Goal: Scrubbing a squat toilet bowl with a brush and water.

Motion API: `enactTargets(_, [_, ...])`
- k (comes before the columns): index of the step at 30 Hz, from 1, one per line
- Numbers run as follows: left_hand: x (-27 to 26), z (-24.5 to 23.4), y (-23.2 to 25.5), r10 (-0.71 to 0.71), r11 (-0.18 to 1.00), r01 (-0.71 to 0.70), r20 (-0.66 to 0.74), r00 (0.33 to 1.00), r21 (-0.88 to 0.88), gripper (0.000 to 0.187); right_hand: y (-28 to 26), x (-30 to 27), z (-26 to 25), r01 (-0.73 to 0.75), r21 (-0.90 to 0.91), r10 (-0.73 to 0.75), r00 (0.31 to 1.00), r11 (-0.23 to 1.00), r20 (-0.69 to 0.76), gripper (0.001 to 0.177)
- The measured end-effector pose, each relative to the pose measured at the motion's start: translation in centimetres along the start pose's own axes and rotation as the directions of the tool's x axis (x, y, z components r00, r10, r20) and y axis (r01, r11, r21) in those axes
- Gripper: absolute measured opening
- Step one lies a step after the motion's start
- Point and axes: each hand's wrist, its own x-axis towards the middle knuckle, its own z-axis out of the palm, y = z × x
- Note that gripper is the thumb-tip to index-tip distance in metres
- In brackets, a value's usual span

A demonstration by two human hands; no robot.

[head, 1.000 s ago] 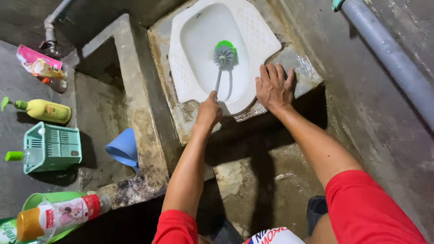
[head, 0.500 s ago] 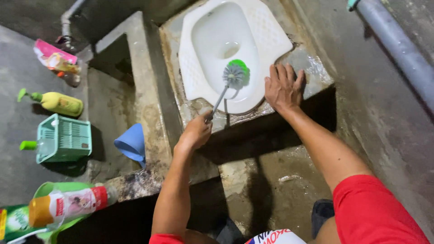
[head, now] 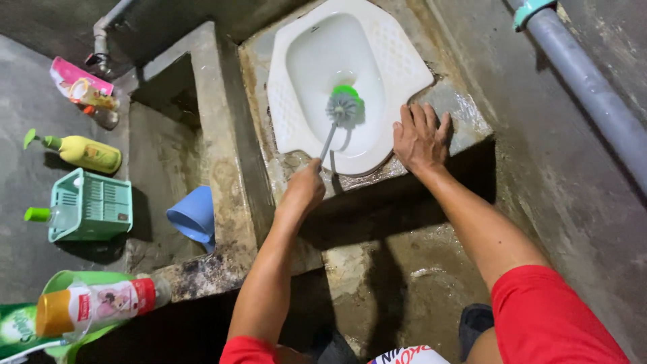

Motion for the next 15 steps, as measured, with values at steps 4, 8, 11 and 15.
enactTargets(4, [-3.2,-2.4,-1.0,-0.022,1.0,0.025,0.129,0.991,-0.019,0.052,0.2,-0.1,0.7,-0.005,0.0,0.005,1.0,1.0,-0.008,0.048])
enactTargets(8, [-1.6,-0.4,-1.2,0.06,0.998,-0.058,0.086,0.994,-0.021,0.049,0.0,-0.2,0.0,0.002,-0.017,-0.002,1.0,1.0,-0.004,0.048])
enactTargets(11, [1.8,1.8,0.2,0.089,0.996,-0.088,0.036,0.995,-0.012,0.044,-0.2,0.3,-0.7,-0.022,0.004,0.022,0.999,1.0,0.033,0.047])
enactTargets(15, [3.7,2.0,4.0,-0.16,0.97,0.175,0.098,0.982,-0.171,0.053,-0.2,0.2,-0.5,0.017,-0.023,-0.017,1.0,1.0,0.016,0.047])
